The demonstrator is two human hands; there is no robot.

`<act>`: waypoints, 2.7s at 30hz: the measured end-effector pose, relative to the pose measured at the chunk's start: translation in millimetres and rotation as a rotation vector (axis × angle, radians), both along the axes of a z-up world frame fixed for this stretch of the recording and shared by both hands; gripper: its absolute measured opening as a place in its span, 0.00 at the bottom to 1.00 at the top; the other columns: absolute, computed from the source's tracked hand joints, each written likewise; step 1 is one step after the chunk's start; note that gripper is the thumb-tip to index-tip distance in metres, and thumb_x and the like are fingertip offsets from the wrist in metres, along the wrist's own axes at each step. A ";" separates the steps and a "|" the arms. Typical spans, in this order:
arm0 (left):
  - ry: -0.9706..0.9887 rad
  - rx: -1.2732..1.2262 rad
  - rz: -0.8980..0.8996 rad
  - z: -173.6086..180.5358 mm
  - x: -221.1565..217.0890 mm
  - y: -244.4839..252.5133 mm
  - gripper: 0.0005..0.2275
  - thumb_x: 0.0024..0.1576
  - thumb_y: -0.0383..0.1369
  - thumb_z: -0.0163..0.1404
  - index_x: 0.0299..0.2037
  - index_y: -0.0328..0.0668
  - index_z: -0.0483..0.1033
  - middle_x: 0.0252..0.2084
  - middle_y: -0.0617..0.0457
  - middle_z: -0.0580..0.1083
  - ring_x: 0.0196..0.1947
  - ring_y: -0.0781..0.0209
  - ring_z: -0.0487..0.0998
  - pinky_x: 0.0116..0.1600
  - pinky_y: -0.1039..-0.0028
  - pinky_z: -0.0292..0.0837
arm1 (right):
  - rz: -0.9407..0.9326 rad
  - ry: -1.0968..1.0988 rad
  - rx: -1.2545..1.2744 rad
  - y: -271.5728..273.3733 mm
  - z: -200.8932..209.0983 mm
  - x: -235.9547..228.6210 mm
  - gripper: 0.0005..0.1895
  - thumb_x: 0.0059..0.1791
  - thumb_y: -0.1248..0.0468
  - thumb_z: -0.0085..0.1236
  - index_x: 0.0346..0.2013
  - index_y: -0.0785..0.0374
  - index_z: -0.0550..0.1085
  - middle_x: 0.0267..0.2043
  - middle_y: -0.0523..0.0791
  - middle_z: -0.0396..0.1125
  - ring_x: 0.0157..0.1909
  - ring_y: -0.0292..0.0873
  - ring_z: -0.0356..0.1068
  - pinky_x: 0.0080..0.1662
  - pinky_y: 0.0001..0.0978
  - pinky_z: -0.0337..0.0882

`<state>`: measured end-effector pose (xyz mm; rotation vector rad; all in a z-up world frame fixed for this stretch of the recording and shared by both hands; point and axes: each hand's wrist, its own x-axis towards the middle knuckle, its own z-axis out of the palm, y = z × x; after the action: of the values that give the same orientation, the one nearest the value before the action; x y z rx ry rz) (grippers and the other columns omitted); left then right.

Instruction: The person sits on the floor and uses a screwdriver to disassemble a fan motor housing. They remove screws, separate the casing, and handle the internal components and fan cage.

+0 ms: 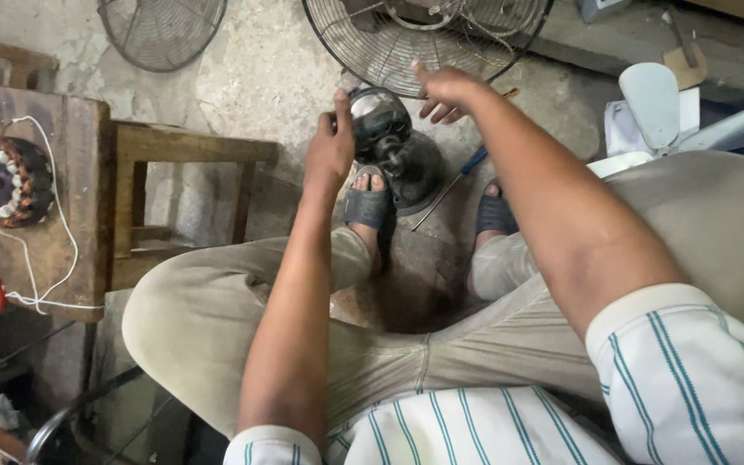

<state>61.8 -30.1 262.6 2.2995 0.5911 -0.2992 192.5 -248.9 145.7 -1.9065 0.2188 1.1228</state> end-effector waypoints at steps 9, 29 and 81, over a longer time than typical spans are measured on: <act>0.265 0.212 -0.120 44.4 -38.5 -26.7 0.37 0.62 0.63 0.24 0.62 0.38 0.68 0.55 0.30 0.75 0.60 0.34 0.73 0.64 0.49 0.65 | 0.150 -0.225 -0.007 7.7 40.4 14.7 0.41 0.54 0.31 0.25 0.62 0.58 0.69 0.51 0.47 0.75 0.40 0.47 0.75 0.39 0.41 0.74; 0.383 0.680 -0.761 190.3 -30.5 33.3 0.25 0.61 0.54 0.49 0.63 0.50 0.67 0.52 0.45 0.78 0.55 0.45 0.79 0.57 0.55 0.75 | 1.144 -0.481 -0.691 -14.8 221.3 -85.6 0.36 0.52 0.36 0.50 0.68 0.52 0.65 0.64 0.49 0.68 0.66 0.55 0.67 0.63 0.52 0.70; 0.408 0.270 -1.205 29.5 76.2 82.3 0.40 0.44 0.47 0.68 0.67 0.45 0.64 0.57 0.44 0.75 0.58 0.41 0.75 0.58 0.53 0.71 | 1.166 -0.855 -0.165 59.3 205.3 -41.1 0.54 0.30 0.60 0.74 0.68 0.54 0.61 0.70 0.44 0.59 0.69 0.51 0.59 0.65 0.46 0.61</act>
<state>138.0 52.2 292.1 2.6023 -0.7060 -1.3204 151.4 -189.6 351.0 -2.5071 -1.4564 0.8060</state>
